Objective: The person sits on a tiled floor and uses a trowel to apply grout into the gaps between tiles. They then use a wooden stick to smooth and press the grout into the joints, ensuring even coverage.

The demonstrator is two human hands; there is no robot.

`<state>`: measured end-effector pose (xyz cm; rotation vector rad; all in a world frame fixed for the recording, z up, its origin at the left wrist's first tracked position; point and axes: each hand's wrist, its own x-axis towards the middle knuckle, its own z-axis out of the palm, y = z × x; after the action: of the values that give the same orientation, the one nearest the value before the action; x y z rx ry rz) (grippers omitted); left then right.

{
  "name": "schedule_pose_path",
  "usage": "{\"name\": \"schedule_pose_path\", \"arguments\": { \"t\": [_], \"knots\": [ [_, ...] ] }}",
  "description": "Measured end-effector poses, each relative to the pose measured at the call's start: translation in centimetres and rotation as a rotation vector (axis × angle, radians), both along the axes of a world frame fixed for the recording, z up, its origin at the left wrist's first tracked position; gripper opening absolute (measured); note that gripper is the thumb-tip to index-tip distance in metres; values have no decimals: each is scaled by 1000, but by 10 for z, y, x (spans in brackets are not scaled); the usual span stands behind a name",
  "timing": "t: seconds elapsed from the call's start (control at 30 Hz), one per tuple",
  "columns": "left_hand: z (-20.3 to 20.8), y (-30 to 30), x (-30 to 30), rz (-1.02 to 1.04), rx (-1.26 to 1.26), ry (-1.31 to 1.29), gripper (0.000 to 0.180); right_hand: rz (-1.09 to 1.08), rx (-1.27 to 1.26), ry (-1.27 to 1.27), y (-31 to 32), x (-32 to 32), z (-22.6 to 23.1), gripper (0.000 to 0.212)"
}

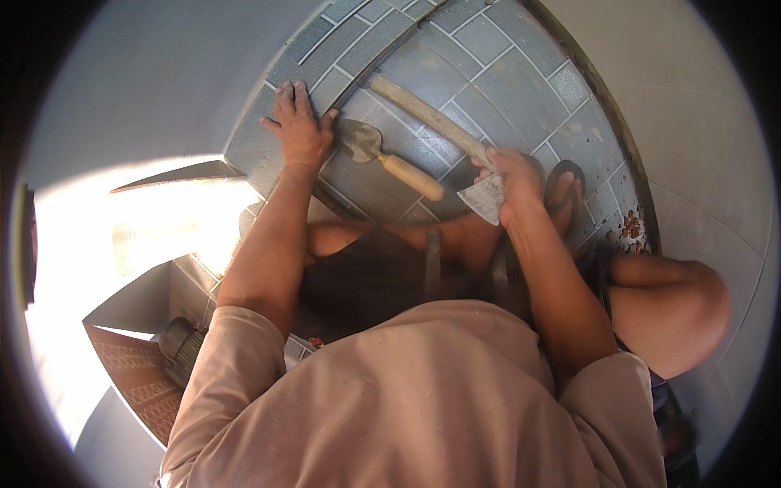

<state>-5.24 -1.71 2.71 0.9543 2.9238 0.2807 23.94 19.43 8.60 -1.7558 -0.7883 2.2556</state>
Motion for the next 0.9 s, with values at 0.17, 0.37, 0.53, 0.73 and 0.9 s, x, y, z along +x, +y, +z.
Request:
{"name": "schedule_pose_path", "arguments": {
  "t": [0.17, 0.37, 0.53, 0.73, 0.9],
  "knots": [
    [-1, 1, 1, -13, 42, -3, 86, 20, -20, -3, -6, -11, 1, 25],
    [-3, 0, 0, -21, 74, 17, 84, 10, 24, -42, -3, 9, -1, 27],
    [-5, 0, -1, -21, 66, 29, 83, 60, 24, -19, -3, -15, 2, 27],
    [0, 2, 0, -14, 72, 14, 82, 29, 46, -41, 0, -5, 4, 28],
    [1, 1, -1, -9, 55, 3, 83, 73, 23, 5, -1, -11, 6, 23]
  ]
}}
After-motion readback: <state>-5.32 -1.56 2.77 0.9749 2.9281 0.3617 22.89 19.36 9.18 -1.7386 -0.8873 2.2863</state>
